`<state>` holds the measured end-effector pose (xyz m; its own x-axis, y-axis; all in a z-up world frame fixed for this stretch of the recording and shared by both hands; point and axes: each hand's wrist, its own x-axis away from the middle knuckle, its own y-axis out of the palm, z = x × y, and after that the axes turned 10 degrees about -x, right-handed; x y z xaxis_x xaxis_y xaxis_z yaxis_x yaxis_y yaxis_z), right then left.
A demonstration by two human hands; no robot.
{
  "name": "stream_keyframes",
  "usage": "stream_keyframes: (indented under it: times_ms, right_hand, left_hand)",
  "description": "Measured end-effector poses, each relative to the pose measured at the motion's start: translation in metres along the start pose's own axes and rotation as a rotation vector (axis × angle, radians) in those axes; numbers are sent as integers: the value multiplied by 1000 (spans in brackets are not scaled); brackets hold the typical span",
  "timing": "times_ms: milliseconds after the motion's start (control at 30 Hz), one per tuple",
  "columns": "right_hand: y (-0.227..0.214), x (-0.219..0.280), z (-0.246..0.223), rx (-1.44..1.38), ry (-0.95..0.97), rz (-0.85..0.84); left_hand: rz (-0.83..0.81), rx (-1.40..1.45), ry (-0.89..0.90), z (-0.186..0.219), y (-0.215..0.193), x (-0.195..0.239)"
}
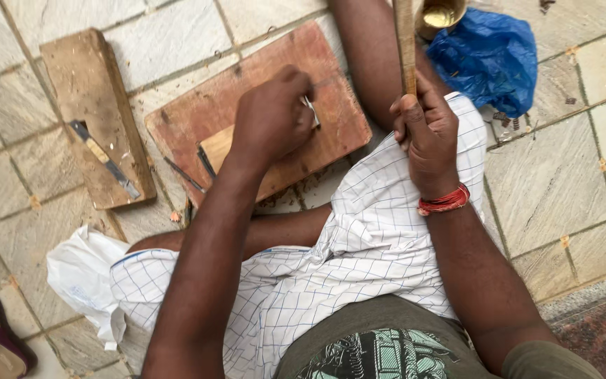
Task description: The person sits on a tiled floor and carves a floral design into a small rectangular block of wood. They use a wooden mallet to strike a chisel held against the wood, creating a relief pattern. The person occasionally pauses to clear wood shavings from the carving area.
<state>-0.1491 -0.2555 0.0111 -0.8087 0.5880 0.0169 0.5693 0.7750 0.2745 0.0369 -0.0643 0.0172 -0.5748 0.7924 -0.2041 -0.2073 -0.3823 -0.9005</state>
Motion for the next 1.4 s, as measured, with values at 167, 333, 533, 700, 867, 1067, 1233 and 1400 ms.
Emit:
stream_keyframes:
  times_ms: [167, 333, 533, 700, 867, 1067, 1233, 1400]
  right_hand:
    - [-15, -10, 9, -260, -46, 54]
    - [-16, -8, 10, -315, -56, 70]
    - [-19, -6, 8, -290, -82, 80]
    - [-19, -5, 8, -338, -96, 85]
    - [-20, -7, 11, -346, -82, 102]
    - [-20, -5, 7, -322, -88, 92]
    - [-19, -3, 9, -302, -98, 121]
    - [-10, -8, 9, -274, -86, 87]
  left_hand:
    - [-377, -455, 243, 22, 7, -56]
    - [-810, -763, 179, 37, 33, -84]
    - [-798, -831, 189, 27, 69, -105]
    - [-473, -503, 219, -24, 45, -108]
    - [-668, -322, 128, -35, 39, -95]
    - [-538, -612, 319, -31, 50, -109]
    - [-645, -211, 122, -43, 32, -101]
    - [-885, -341, 17, -14, 23, -113]
